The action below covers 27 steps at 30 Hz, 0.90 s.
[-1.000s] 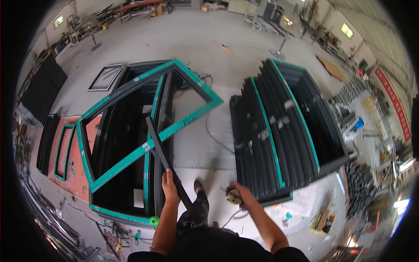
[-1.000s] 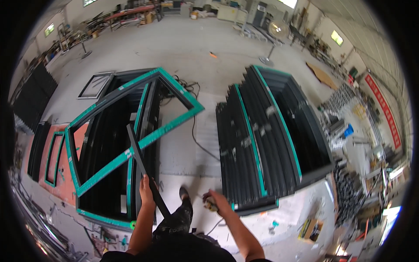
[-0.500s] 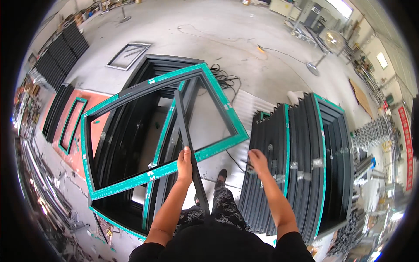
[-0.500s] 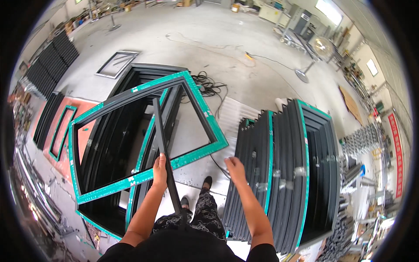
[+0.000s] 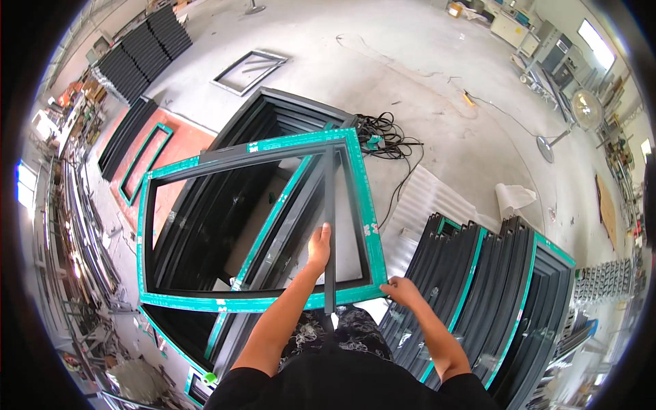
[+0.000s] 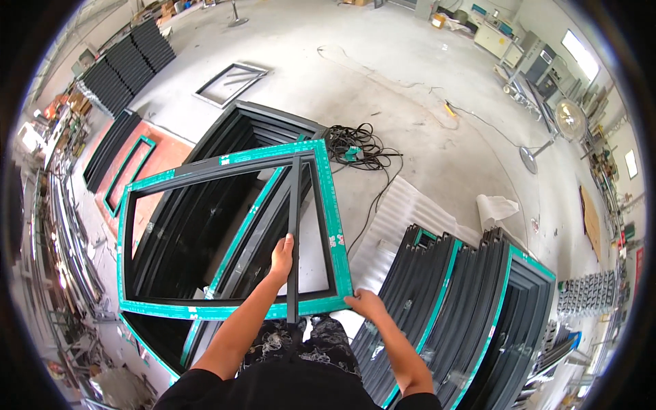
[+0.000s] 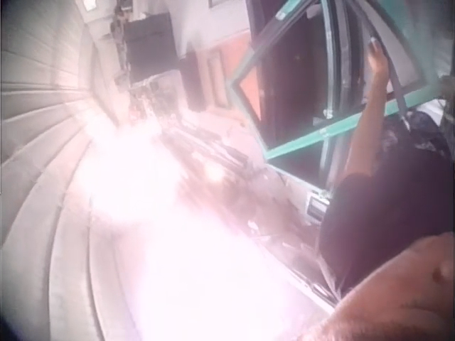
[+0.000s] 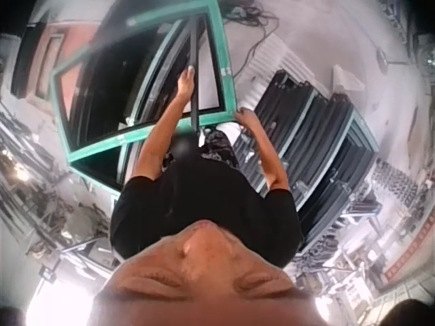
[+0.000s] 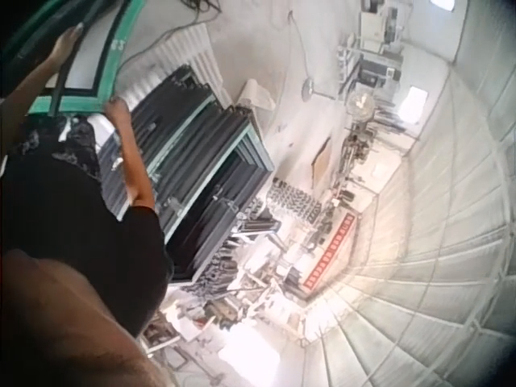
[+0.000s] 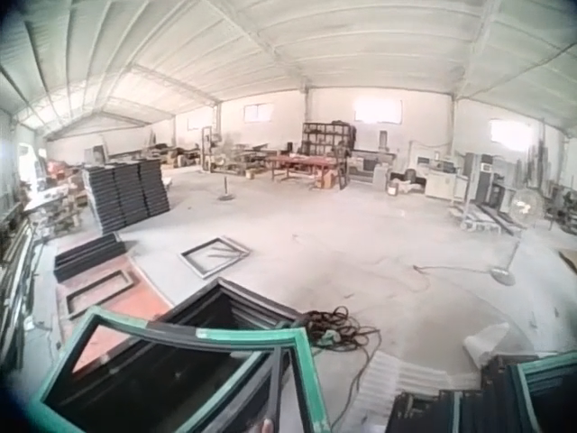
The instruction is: The person operates a console and a motorized saw to cut metal strips, then measures the dimensions of a stack of window frames using a tape measure and secures one frame with adhesive tape.
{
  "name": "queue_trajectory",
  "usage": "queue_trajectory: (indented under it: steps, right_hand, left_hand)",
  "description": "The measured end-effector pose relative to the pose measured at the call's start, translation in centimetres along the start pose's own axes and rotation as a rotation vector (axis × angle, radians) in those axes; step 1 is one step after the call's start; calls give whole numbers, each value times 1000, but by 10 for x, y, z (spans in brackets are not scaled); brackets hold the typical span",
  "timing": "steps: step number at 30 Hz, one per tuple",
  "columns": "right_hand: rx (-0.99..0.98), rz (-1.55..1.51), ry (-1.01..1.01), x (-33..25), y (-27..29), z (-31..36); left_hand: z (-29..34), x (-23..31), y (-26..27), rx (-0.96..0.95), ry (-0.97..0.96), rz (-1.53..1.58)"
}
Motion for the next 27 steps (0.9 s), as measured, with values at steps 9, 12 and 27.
queue_trajectory:
  steps: [9, 12, 27]
  right_hand:
    - [-109, -6, -29, -16, 2, 13]
    - [-86, 14, -22, -23, 6, 16]
    - [-118, 33, -101, -25, 8, 16]
  left_hand:
    - [-35, -43, -78, -38, 139, 88]
    - [-33, -55, -88, -10, 182, 228]
    - [-35, -63, -81, -67, 175, 242]
Point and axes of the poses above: each hand's wrist, its own z-axis away from the middle knuckle, its own y-axis out of the back of the hand, x = y × z, the point moved 8 cm from there along -z, towards the middle knuckle, and after that the axes turned 15 degrees about -y, right-handed, at the moved point
